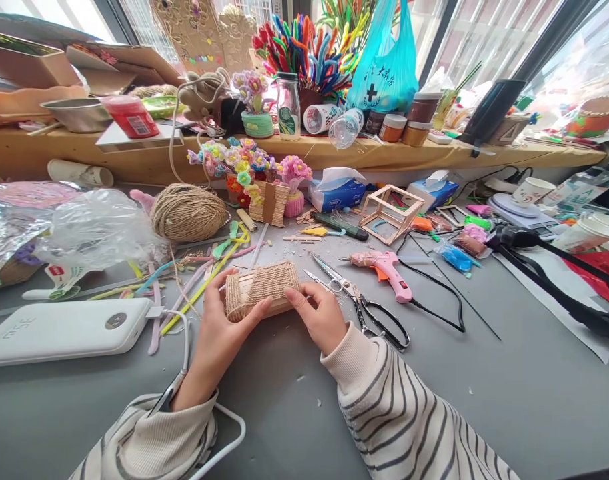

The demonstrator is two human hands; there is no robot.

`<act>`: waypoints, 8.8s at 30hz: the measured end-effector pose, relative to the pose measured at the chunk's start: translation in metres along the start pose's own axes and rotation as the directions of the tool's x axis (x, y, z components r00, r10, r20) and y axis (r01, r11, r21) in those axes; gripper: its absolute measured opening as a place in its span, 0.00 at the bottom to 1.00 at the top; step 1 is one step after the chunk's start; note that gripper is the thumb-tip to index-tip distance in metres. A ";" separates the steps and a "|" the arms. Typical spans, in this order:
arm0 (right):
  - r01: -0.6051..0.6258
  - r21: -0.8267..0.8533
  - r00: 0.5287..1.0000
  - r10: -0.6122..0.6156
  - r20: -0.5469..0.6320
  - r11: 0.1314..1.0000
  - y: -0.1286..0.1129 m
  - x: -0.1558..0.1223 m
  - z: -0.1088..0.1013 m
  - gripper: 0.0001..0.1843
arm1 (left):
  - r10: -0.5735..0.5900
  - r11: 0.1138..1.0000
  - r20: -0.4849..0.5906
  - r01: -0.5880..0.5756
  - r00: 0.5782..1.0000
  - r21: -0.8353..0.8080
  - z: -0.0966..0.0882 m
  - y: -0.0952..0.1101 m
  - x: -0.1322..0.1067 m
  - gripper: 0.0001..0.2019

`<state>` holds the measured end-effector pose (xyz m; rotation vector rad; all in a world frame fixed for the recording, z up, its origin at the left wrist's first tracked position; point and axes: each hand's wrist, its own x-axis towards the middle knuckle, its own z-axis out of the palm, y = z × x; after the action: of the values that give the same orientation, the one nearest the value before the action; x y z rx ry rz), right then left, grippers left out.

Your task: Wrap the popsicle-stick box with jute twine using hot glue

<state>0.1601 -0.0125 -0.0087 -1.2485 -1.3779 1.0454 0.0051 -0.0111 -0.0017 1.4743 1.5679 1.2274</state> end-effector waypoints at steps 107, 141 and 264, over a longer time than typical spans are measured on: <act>-0.067 -0.145 0.986 0.043 -0.160 0.987 -0.006 0.006 -0.028 0.19 | 0.325 0.945 -0.079 -0.326 0.942 0.011 -0.031 -0.018 0.001 0.18; -0.030 -0.149 0.987 0.005 -0.163 0.988 -0.014 -0.001 -0.040 0.18 | 0.466 0.877 -0.018 -0.459 0.884 0.144 -0.032 -0.011 -0.003 0.02; -0.421 0.156 0.720 0.225 0.656 0.893 -0.004 -0.030 0.032 0.29 | 0.424 0.903 -0.025 -0.421 0.905 0.084 -0.027 -0.006 -0.006 0.03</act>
<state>0.1278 -0.0427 -0.0137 -0.9644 -1.4186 1.9842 -0.0210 -0.0218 0.0012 1.9214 1.3739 1.4573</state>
